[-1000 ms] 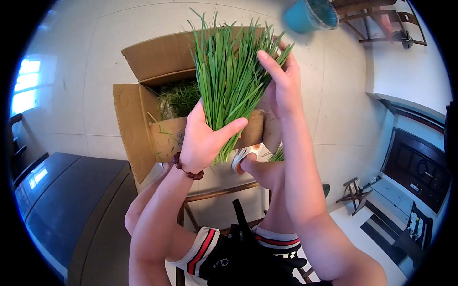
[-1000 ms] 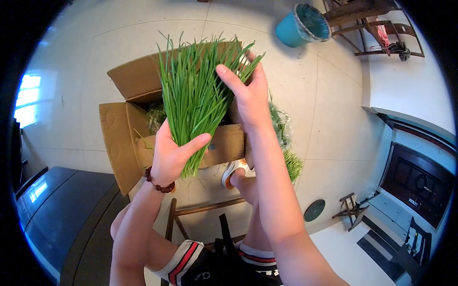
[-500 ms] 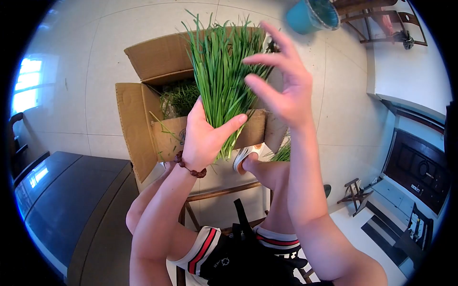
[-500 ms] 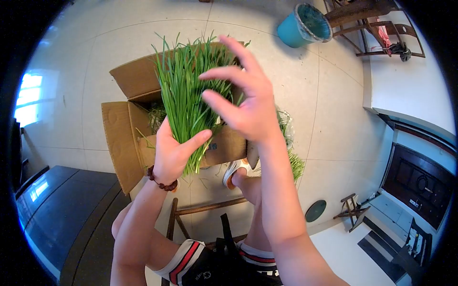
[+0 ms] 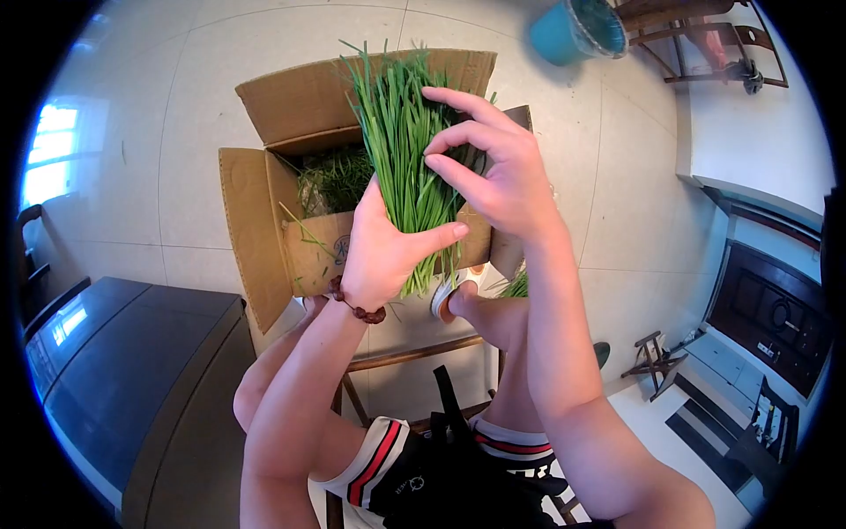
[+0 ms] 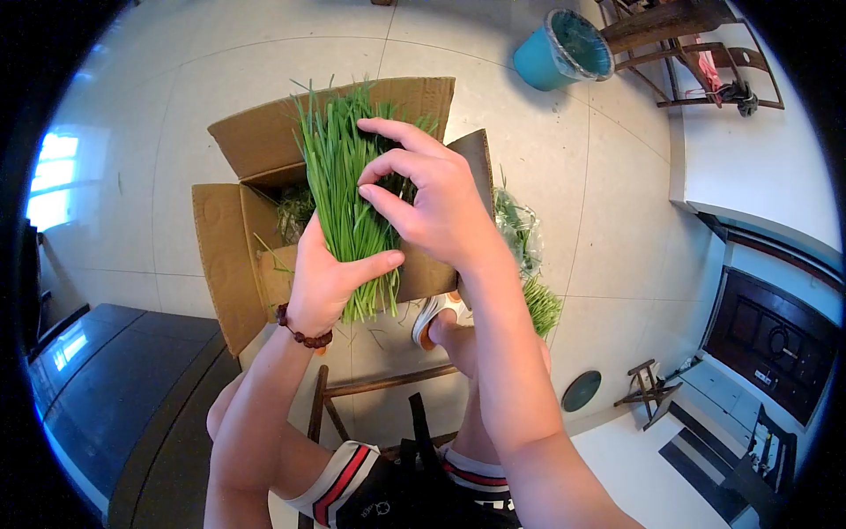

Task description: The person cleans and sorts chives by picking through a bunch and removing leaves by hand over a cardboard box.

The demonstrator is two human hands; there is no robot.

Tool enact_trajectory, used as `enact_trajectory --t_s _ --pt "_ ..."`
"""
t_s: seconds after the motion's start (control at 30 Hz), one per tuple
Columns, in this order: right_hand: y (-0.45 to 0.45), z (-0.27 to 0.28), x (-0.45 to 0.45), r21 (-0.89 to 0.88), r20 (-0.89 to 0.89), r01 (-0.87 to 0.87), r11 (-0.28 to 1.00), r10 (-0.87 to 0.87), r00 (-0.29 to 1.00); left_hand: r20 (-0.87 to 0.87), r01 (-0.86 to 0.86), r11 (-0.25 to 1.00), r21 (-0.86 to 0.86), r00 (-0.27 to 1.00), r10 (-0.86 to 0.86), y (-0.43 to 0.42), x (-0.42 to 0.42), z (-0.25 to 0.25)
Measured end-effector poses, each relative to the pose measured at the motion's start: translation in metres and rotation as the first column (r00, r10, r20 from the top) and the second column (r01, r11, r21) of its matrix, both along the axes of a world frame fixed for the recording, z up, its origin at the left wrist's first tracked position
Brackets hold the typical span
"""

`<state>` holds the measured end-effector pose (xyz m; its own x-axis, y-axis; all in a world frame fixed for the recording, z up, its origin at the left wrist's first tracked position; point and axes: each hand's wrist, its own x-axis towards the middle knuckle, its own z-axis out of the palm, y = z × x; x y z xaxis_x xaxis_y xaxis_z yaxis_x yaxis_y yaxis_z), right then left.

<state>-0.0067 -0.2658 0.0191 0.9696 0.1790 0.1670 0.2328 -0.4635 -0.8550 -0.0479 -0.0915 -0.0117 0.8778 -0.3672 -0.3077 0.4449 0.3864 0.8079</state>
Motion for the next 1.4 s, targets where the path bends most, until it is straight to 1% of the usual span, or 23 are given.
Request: enact_trajectory --t_s 0.13,0.2,0.23,0.3,0.33,0.4,0.47,0.6,0.67,0.7,0.73,0.77,0.8,0.83,0.87,0.97,1.0,1.07,1.1,1.23,1.27,1.33,1.4 --pt "0.005 -0.007 -0.005 0.025 0.023 0.005 1.000 -0.006 1.000 -0.061 0.026 0.999 0.045 0.998 -0.023 0.001 -0.001 -0.003" --pt "0.006 -0.013 -0.013 -0.036 0.053 0.105 0.994 -0.103 0.993 -0.075 0.022 0.999 0.040 0.997 -0.019 0.001 -0.001 -0.003" --pt "0.006 -0.012 -0.014 -0.037 0.055 0.106 0.994 -0.104 0.993 -0.030 0.016 0.997 0.069 0.999 -0.014 0.000 -0.002 -0.002" --pt "0.007 -0.010 -0.016 0.096 0.011 0.156 0.983 -0.158 0.987 0.015 0.011 0.995 0.096 1.000 -0.012 -0.001 -0.003 -0.001" --pt "0.006 -0.009 -0.015 0.095 0.012 0.157 0.983 -0.159 0.987 0.025 0.013 0.996 0.093 1.000 -0.016 -0.002 -0.003 -0.002" --pt "0.004 -0.007 -0.012 0.073 0.120 0.211 0.975 -0.219 0.968 0.032 0.019 0.996 0.091 0.999 -0.022 -0.002 -0.006 -0.001" --pt "0.000 -0.005 -0.011 0.089 0.093 0.250 0.964 -0.258 0.962 0.023 0.054 0.991 0.124 0.998 -0.058 -0.001 -0.007 0.000" --pt "-0.012 0.002 -0.015 -0.016 0.110 0.184 0.983 -0.181 0.977 0.009 0.063 0.989 0.135 0.998 -0.064 0.000 -0.009 -0.002" --pt "-0.014 0.008 -0.016 -0.072 0.214 0.265 0.962 -0.244 0.946 0.052 0.075 0.981 0.178 0.995 -0.085 0.000 -0.008 -0.004" --pt "-0.017 0.007 -0.018 -0.076 0.214 0.269 0.960 -0.248 0.945 0.051 0.080 0.981 0.175 0.995 -0.090 -0.001 -0.008 -0.002" --pt "-0.019 0.004 -0.020 0.008 0.046 0.444 0.896 -0.443 0.895 0.040 0.057 0.989 0.138 0.997 -0.063 -0.002 -0.008 0.001" --pt "-0.021 0.003 -0.022 0.061 -0.137 0.611 0.790 -0.599 0.789 0.028 0.033 0.994 0.104 0.999 -0.037 -0.002 -0.008 0.004" --pt "-0.024 0.004 -0.025 0.062 -0.134 0.613 0.788 -0.602 0.787 0.031 0.036 0.994 0.103 0.999 -0.039 -0.001 -0.009 0.005" --pt "-0.027 0.008 -0.031 -0.117 -0.483 0.513 0.850 -0.500 0.719 0.032 0.021 0.994 0.111 0.999 -0.025 0.000 -0.009 0.006" --pt "-0.028 0.011 -0.037 -0.237 -0.767 0.346 0.908 -0.393 0.507 0.034 0.006 0.993 0.118 0.999 -0.010 0.001 -0.009 0.006" --pt "-0.004 0.011 -0.055 0.027 -0.890 0.368 0.929 -0.145 0.432 0.087 0.008 0.986 0.168 0.996 -0.023 0.005 -0.006 0.001" --pt "-0.001 0.007 -0.056 0.027 -0.890 0.367 0.930 -0.145 0.433 0.118 0.012 0.980 0.198 0.992 -0.036 0.005 -0.006 0.000" --pt "0.004 -0.006 -0.059 0.229 -0.701 0.381 0.896 -0.119 0.703 0.116 -0.011 0.991 0.137 0.993 -0.005 0.002 -0.006 -0.001" --pt "0.007 -0.003 -0.058 0.286 -0.688 0.448 0.847 -0.144 0.712 0.109 -0.033 0.997 0.077 0.994 0.024 0.000 -0.007 -0.002" --pt "0.016 -0.013 -0.059 0.260 -0.571 0.450 0.854 -0.240 0.785 0.048 -0.073 0.997 0.010 0.996 0.072 -0.004 -0.009 -0.005" --pt "0.019 -0.012 -0.060 0.255 -0.578 0.497 0.830 -0.281 0.766 0.049 -0.077 0.997 0.010 0.996 0.076 -0.003 -0.008 -0.005" --pt "0.025 -0.009 -0.060 0.249 -0.584 0.541 0.803 -0.321 0.745 0.096 -0.070 0.991 0.116 0.994 0.059 -0.002 -0.007 -0.004" --pt "0.029 -0.008 -0.061 0.247 -0.555 0.573 0.781 -0.371 0.745 0.098 -0.076 0.991 0.108 0.993 0.066 -0.002 -0.006 -0.004"
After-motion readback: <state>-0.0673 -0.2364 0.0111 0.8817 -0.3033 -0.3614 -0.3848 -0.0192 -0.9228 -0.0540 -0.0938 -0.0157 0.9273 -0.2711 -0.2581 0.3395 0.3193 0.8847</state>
